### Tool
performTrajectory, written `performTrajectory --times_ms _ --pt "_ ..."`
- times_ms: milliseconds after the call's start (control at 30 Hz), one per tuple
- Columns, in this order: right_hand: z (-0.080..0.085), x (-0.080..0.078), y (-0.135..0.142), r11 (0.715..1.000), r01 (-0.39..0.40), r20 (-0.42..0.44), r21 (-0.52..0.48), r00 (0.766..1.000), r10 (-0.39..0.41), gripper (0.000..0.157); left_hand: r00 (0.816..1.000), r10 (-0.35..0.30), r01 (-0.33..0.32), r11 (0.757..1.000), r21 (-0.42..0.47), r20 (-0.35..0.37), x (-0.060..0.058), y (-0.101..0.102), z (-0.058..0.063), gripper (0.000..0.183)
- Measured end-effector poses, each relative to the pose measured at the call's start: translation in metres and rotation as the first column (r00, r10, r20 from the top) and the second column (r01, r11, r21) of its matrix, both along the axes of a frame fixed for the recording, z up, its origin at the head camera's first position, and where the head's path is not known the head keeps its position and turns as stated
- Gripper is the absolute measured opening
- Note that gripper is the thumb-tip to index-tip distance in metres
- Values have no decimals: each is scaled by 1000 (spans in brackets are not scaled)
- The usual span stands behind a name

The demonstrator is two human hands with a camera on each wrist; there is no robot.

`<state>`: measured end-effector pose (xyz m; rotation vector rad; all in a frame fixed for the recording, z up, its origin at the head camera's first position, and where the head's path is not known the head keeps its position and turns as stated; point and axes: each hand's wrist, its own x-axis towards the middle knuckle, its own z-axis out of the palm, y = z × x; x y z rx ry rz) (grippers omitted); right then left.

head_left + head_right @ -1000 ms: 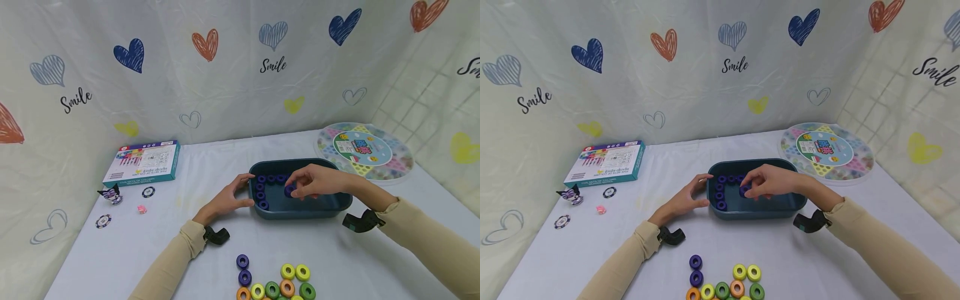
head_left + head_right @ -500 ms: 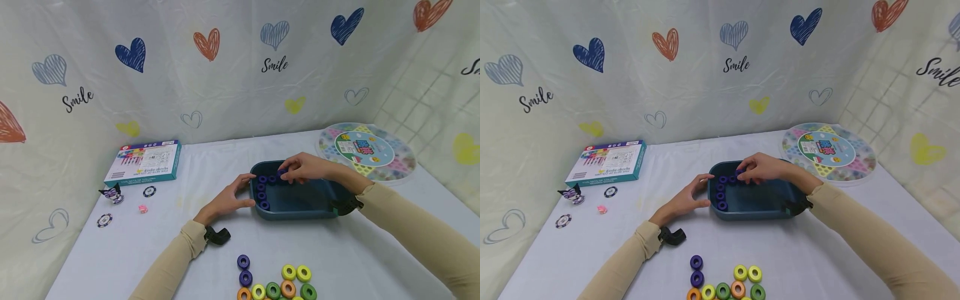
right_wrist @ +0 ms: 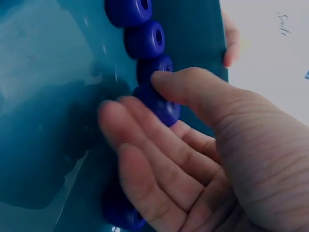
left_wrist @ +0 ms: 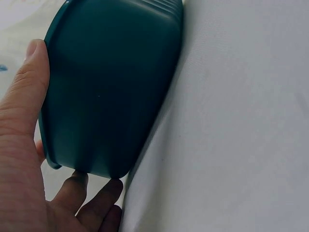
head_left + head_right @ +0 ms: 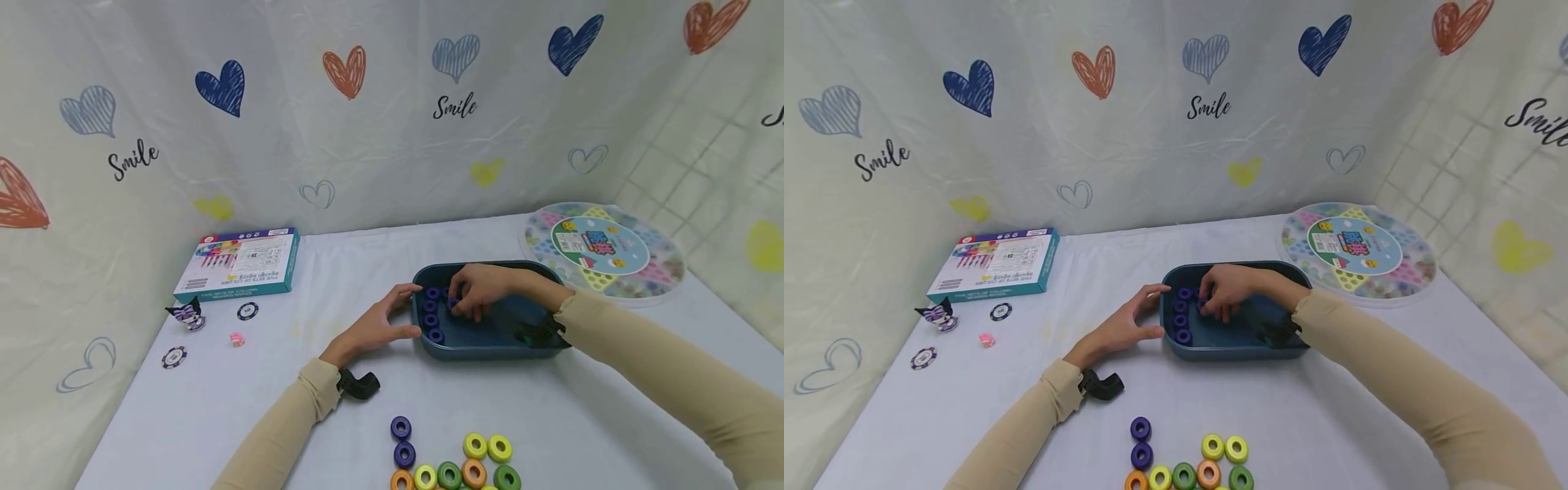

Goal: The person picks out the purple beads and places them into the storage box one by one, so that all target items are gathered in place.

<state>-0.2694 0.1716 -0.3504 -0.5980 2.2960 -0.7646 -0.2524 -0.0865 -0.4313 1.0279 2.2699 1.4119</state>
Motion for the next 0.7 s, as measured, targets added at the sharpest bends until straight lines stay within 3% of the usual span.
performTrajectory --times_ms 200,700 --pt "-3 -1 -4 999 -17 4 44 1000 17 33 1000 5 -5 1000 -10 -7 0 0 0 73" --pt "3 2 -3 998 -55 -47 19 997 56 33 1000 4 -4 1000 -18 -8 1 0 0 72"
